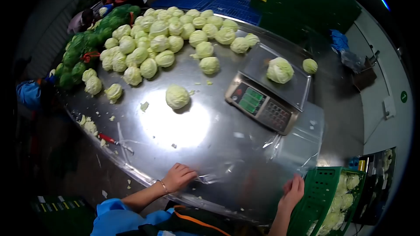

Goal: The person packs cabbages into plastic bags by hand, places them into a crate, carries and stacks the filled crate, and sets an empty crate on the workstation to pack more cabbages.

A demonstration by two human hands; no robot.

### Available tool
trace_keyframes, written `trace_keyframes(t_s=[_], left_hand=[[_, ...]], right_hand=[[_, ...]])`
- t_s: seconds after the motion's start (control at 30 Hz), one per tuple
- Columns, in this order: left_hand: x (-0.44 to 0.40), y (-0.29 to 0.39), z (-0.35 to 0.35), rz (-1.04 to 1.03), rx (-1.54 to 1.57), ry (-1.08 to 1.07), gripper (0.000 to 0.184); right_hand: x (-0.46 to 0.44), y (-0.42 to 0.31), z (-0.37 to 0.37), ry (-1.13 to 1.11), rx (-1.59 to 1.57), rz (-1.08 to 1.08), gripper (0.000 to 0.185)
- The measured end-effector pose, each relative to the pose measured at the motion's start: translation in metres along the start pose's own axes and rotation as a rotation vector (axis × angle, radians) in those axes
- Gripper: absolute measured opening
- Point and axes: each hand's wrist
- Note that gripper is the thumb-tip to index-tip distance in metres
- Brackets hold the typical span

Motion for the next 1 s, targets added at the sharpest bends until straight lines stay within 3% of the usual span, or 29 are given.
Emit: trace_keyframes(t_s=[0.1,0.13,0.2,0.3,0.37,0.4,0.43,0.53,0.57,0.67,0.7,0.77,0.83,0.87,0.9,0.97,1.0], left_hand=[[0.071,-0.017,-0.021,0.301,-0.020,-0.276,0.025],[0.076,-0.018,-0.019,0.316,0.028,-0.165,0.024],[0.065,-0.009,-0.028,0.336,0.131,0.055,0.023],[0.046,-0.015,-0.052,0.523,0.111,0.097,0.019],[0.053,-0.040,-0.050,0.704,0.255,0.026,0.018],[0.055,-0.052,-0.048,0.794,0.335,-0.005,0.017],[0.069,-0.066,-0.043,0.783,0.419,0.022,0.015],[0.076,-0.092,-0.012,0.579,0.217,0.111,0.013],[0.061,-0.094,0.002,0.506,0.068,0.157,0.013],[0.052,-0.119,-0.020,0.464,0.080,0.135,0.012],[0.053,-0.126,-0.026,0.461,0.141,0.121,0.011],[0.055,-0.149,-0.024,0.445,0.242,0.097,0.009],[0.060,-0.164,-0.012,0.428,0.289,0.194,0.008],[0.060,-0.165,-0.006,0.432,0.317,0.249,0.008],[0.056,-0.158,0.022,0.386,0.229,0.177,0.007],[0.058,-0.149,0.012,0.319,0.208,-0.029,0.014],[0.055,-0.143,0.007,0.283,0.191,-0.125,0.019]], right_hand=[[-0.020,0.006,-0.083,-0.240,0.088,-0.087,0.016],[-0.023,0.009,-0.115,-0.368,0.086,-0.144,0.016],[-0.020,0.006,-0.195,-0.703,0.300,-0.043,0.023],[-0.031,0.031,-0.327,-1.020,0.470,0.218,0.035],[-0.033,0.027,-0.404,-0.948,0.603,0.425,0.048],[-0.050,0.032,-0.436,-0.942,0.614,0.341,0.056],[-0.064,0.043,-0.461,-0.934,0.624,0.255,0.064],[-0.084,0.089,-0.508,-0.883,1.098,0.192,0.093],[-0.092,0.132,-0.517,-0.970,1.271,0.080,0.114],[-0.065,0.108,-0.506,-1.009,1.499,0.028,0.116],[-0.077,0.111,-0.503,-0.993,1.382,0.068,0.106],[-0.103,0.096,-0.479,-0.991,0.709,-0.285,0.089],[-0.145,0.117,-0.432,-0.920,-0.002,-0.429,0.072],[-0.131,0.081,-0.401,-0.920,-0.291,-0.521,0.064],[-0.124,0.056,-0.369,-0.980,-0.385,-0.507,0.085],[-0.094,0.015,-0.309,-0.862,-0.460,-0.604,0.088],[-0.093,0.031,-0.260,-0.925,-0.636,-0.705,0.088]])
Point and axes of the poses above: each hand's wrist, its own x-axis away from the middle knuckle, its own z-axis out of the back of the hand, y = z × x, and after that the axes turned 10 degrees about -y, right-handed
